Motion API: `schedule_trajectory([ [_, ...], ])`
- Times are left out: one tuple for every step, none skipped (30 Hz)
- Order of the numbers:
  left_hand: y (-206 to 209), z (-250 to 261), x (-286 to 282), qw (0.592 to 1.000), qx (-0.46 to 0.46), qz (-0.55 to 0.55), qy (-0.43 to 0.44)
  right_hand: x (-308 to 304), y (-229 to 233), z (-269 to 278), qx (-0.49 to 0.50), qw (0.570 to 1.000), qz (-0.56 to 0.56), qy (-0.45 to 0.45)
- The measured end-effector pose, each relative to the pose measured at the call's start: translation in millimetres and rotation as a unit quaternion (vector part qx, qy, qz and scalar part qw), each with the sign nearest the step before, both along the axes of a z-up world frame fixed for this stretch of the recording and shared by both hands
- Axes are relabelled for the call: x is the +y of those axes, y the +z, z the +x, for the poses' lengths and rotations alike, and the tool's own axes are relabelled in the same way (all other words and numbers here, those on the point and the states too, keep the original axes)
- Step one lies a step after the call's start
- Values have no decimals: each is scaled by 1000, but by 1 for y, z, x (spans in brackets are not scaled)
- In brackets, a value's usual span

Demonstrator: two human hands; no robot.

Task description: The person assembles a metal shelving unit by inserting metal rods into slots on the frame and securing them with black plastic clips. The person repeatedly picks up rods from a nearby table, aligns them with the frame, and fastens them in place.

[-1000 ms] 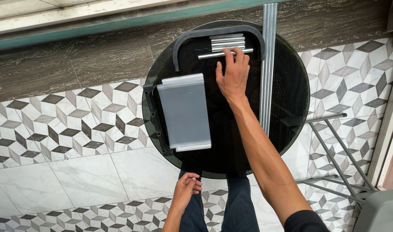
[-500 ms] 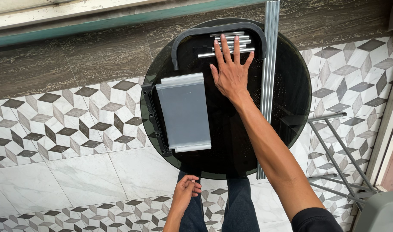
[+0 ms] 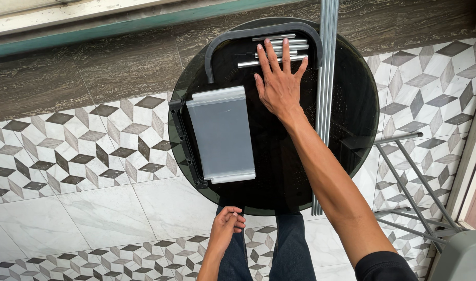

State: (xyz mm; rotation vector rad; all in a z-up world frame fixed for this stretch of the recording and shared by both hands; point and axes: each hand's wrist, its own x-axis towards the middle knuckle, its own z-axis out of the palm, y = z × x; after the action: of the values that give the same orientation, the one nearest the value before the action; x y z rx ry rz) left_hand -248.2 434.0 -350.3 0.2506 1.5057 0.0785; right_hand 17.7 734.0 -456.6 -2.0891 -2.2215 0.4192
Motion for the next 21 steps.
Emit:
schedule_trajectory([
  [1,-1,-3,1000,1,-5,-1,-1,1,1,2,1000,3,-6],
  [0,-1,-5,1000,2,-7,-2,0,2,1,9,1000,-3,-11],
  [-1,-2,-6,1000,3,-10,-4,1,2,2,15,1000,-10,-17],
  [-1,-2,-8,1000,7,-14,-5,2,3,3,22,999,-17,-22],
  [-1,-2,-9,1000,10,-18,-6,3,3,4,23,1000,-11,-15],
  [-2,-2,-9,1000,12,-21,-10,3,4,4,24,1000,-4,-10],
  [-4,-2,-9,1000,10,-21,-9,3,3,6,25,1000,2,-5],
  [-3,-2,-10,1000,9,-22,-8,3,3,5,25,1000,-1,-6],
  [-3,-3,-10,1000,8,-22,-6,4,3,6,24,1000,-4,-6],
  [-3,-3,-10,1000,8,-21,-6,4,3,7,23,1000,-6,-7],
  [-3,-3,-10,1000,8,-20,-6,3,3,8,21,1000,-6,-8],
  [-3,-2,-9,1000,8,-18,-6,3,3,10,19,1000,-6,-8],
  [-3,-1,-9,1000,10,-20,-9,3,4,11,17,1000,-6,-8],
  [-3,0,-8,1000,12,-21,-14,3,5,13,18,1000,-10,-9],
  [-3,1,-7,999,13,-22,-19,3,5,15,19,1000,-14,-10],
  [-3,1,-7,999,14,-23,-18,2,6,16,20,1000,-19,-10],
  [-2,2,-7,999,14,-25,-17,0,8,18,19,1000,-18,-9],
  [-2,2,-7,999,14,-26,-16,-2,9,19,19,1000,-17,-8],
  [-2,3,-6,999,15,-27,-18,-5,11,18,19,1000,-15,-6],
  [-3,3,-6,999,16,-29,-20,-9,12,17,18,1000,-14,4],
  [-3,4,-7,999,17,-30,-22,-14,13,15,17,1000,-14,14],
])
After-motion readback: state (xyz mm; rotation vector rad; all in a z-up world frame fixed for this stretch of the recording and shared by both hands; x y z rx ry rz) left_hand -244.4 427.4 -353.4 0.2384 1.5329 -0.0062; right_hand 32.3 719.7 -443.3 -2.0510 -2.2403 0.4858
